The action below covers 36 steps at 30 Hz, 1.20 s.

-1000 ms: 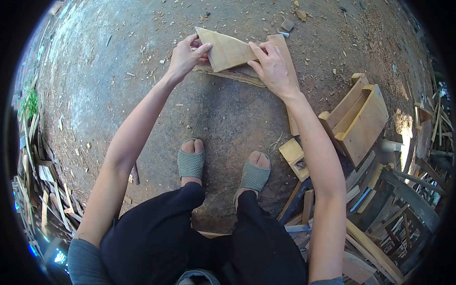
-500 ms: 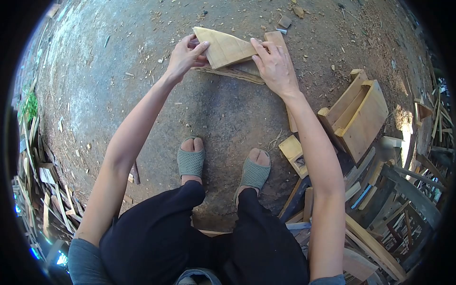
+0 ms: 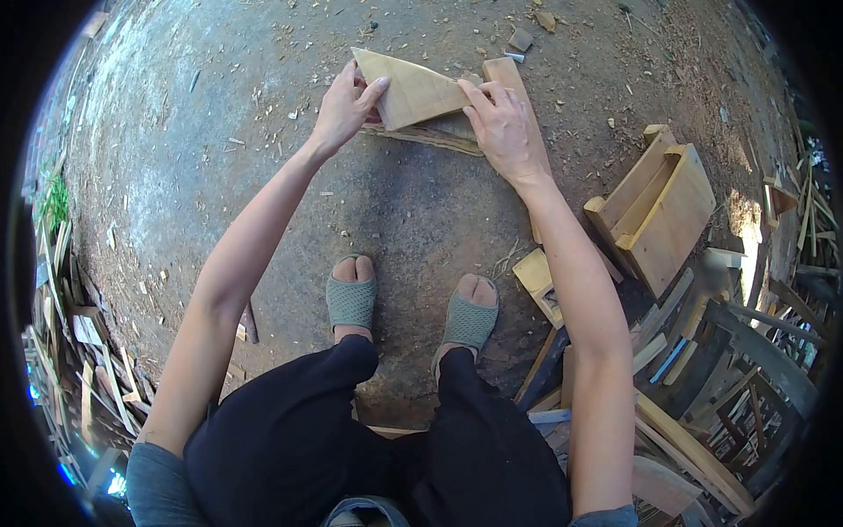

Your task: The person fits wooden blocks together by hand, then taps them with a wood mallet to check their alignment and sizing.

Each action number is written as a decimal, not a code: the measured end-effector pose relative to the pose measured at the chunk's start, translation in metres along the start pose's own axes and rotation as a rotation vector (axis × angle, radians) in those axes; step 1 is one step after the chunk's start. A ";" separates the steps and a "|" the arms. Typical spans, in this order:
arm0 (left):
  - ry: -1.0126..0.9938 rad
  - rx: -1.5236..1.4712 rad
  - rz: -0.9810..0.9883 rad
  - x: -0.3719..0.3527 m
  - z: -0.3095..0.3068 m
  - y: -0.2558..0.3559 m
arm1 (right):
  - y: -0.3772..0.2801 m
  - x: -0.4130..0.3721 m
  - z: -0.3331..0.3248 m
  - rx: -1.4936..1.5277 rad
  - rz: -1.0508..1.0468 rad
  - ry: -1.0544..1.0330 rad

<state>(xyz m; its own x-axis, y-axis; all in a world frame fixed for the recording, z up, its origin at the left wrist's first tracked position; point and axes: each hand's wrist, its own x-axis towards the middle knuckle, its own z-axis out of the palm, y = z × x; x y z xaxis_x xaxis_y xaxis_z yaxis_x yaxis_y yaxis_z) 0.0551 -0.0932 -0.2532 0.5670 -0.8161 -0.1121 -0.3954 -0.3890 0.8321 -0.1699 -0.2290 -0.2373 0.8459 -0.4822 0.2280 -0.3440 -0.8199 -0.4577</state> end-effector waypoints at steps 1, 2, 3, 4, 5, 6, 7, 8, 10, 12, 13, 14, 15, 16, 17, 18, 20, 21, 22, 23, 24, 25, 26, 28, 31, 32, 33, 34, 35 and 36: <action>0.001 0.000 0.000 0.006 0.003 -0.010 | 0.000 0.000 0.000 -0.017 -0.002 -0.001; 0.059 0.145 0.092 0.014 0.007 -0.020 | -0.001 -0.001 0.000 -0.017 -0.002 -0.002; 0.118 0.288 0.183 0.015 0.006 -0.019 | -0.002 -0.002 -0.001 -0.021 0.007 -0.014; 0.117 0.287 0.181 0.016 0.005 -0.018 | -0.003 -0.003 -0.001 -0.026 0.017 -0.027; 0.048 0.221 0.104 0.018 0.003 -0.018 | -0.004 -0.002 -0.001 -0.027 0.018 -0.028; -0.022 0.155 0.029 0.018 0.002 -0.015 | -0.003 -0.002 -0.001 -0.027 0.010 -0.019; -0.023 0.155 0.031 0.016 0.001 -0.014 | -0.003 -0.001 -0.001 -0.027 0.002 -0.009; -0.040 0.030 0.002 0.012 0.001 -0.012 | -0.002 0.000 -0.001 -0.027 0.004 -0.008; -0.059 -0.098 -0.028 0.006 0.000 -0.007 | -0.002 0.003 -0.001 -0.002 -0.010 0.027; -0.075 -0.110 -0.124 0.004 -0.003 0.000 | -0.002 0.003 -0.003 -0.005 -0.031 0.038; -0.074 -0.110 -0.125 0.003 -0.005 0.005 | -0.002 0.004 -0.004 -0.009 -0.053 0.052; -0.075 -0.147 -0.172 0.003 -0.006 0.009 | -0.002 0.005 -0.004 -0.009 -0.054 0.052; -0.077 -0.183 -0.218 0.002 -0.008 0.013 | -0.002 0.005 -0.005 -0.011 -0.056 0.047; -0.078 -0.183 -0.218 0.001 -0.010 0.017 | -0.002 0.005 -0.005 -0.014 -0.058 0.043; -0.099 -0.221 -0.227 0.000 -0.013 0.020 | -0.002 0.005 -0.005 -0.014 -0.056 0.042; -0.119 -0.259 -0.238 0.000 -0.015 0.020 | -0.002 0.005 -0.004 -0.012 -0.056 0.046; -0.072 -0.062 -0.151 0.006 -0.014 0.007 | -0.003 0.005 -0.004 -0.007 -0.056 0.048; -0.024 0.135 -0.062 0.008 -0.017 0.004 | -0.003 0.005 -0.005 -0.017 -0.063 0.046; -0.023 0.134 -0.062 0.010 -0.018 0.002 | -0.003 0.005 -0.006 -0.029 -0.069 0.045; 0.024 0.352 0.066 0.012 -0.020 -0.001 | -0.003 0.005 -0.007 -0.030 -0.070 0.043; 0.073 0.569 0.196 0.014 -0.021 -0.005 | -0.003 0.006 -0.008 -0.049 -0.072 0.030; 0.074 0.569 0.196 0.019 -0.022 -0.011 | -0.003 0.007 -0.008 -0.068 -0.076 0.019; 0.021 0.653 0.304 0.026 -0.023 -0.016 | -0.003 0.007 -0.008 -0.068 -0.076 0.019; -0.037 0.732 0.414 0.032 -0.027 -0.018 | -0.003 0.007 -0.008 -0.051 -0.073 0.033; -0.177 0.652 0.365 0.038 -0.032 -0.017 | -0.004 0.007 -0.009 -0.010 -0.043 0.017; -0.187 0.604 0.355 0.038 -0.032 -0.015 | -0.004 0.007 -0.009 -0.010 -0.043 0.017; -0.198 0.555 0.344 0.038 -0.031 -0.015 | -0.005 0.008 -0.009 0.068 -0.025 0.019; -0.200 0.554 0.344 0.038 -0.030 -0.014 | -0.005 0.008 -0.009 0.146 -0.007 0.021; -0.178 0.502 0.331 0.039 -0.028 -0.013 | -0.005 0.008 -0.010 0.145 -0.003 0.021; -0.155 0.449 0.317 0.040 -0.027 -0.011 | -0.006 0.009 -0.012 0.139 -0.008 0.017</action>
<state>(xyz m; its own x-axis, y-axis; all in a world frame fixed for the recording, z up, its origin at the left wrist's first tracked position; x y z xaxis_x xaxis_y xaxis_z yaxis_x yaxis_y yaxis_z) 0.1019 -0.1102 -0.2524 0.2715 -0.9624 -0.0016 -0.8165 -0.2312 0.5290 -0.1650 -0.2325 -0.2219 0.8410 -0.4819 0.2461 -0.2763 -0.7735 -0.5704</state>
